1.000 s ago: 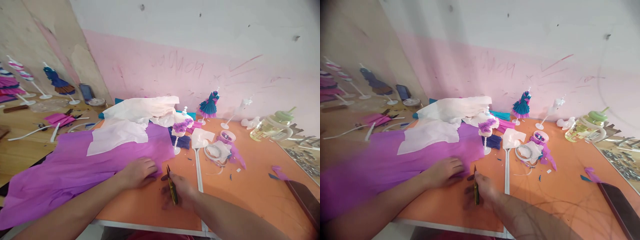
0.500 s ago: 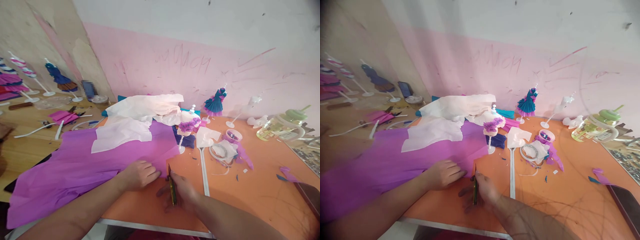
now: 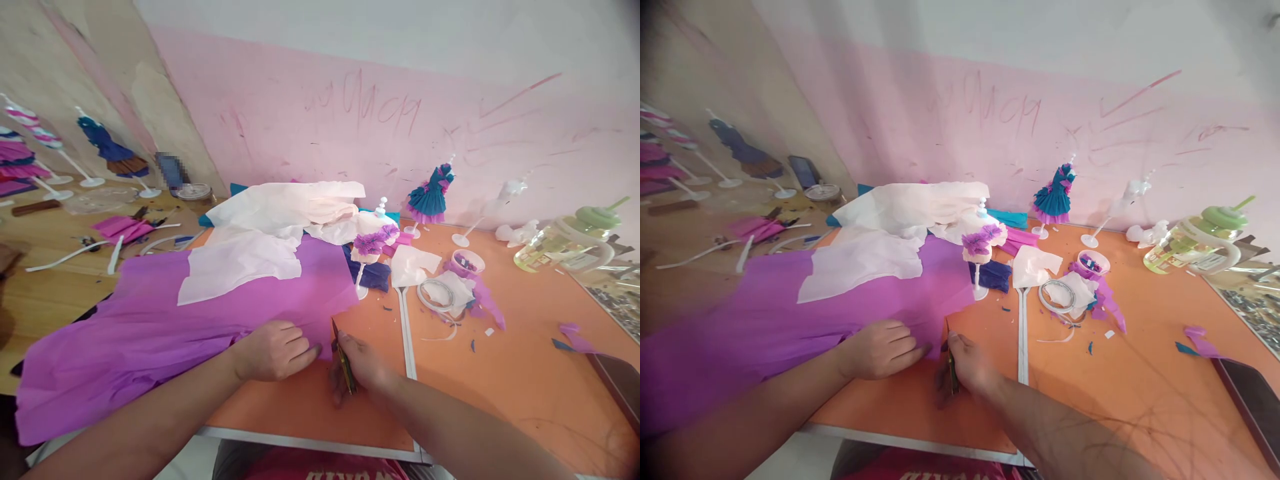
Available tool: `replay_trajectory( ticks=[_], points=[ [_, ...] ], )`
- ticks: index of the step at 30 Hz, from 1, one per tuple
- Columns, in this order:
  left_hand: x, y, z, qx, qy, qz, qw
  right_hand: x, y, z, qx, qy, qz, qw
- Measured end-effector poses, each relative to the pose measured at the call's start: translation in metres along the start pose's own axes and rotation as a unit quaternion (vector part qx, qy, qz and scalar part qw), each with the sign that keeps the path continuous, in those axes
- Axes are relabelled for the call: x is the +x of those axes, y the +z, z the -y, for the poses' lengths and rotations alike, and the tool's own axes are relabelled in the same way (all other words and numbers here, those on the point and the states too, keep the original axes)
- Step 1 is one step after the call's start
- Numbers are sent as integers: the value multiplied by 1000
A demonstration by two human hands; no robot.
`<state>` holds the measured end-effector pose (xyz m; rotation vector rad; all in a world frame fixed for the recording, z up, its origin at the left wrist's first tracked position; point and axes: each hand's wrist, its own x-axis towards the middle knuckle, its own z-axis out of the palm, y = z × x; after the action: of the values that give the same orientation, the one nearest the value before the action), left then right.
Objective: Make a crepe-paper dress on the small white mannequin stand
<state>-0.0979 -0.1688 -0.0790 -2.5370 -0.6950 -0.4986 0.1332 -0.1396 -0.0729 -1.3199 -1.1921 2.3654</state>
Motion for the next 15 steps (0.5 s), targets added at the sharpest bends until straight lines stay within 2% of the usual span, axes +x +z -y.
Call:
replay_trajectory(
  ticks=[3,7,15],
  points=[
    [0,-1,1,0,-1,-2,1000,8,-5,0,-76,-30,25,996],
    [-1,0,2,3,2,6,1000,10,-4,4,-138,-45,21,989],
    [-4,0,2,9,6,-7,1000,21,-4,11,-159,-25,30,986]
  ],
)
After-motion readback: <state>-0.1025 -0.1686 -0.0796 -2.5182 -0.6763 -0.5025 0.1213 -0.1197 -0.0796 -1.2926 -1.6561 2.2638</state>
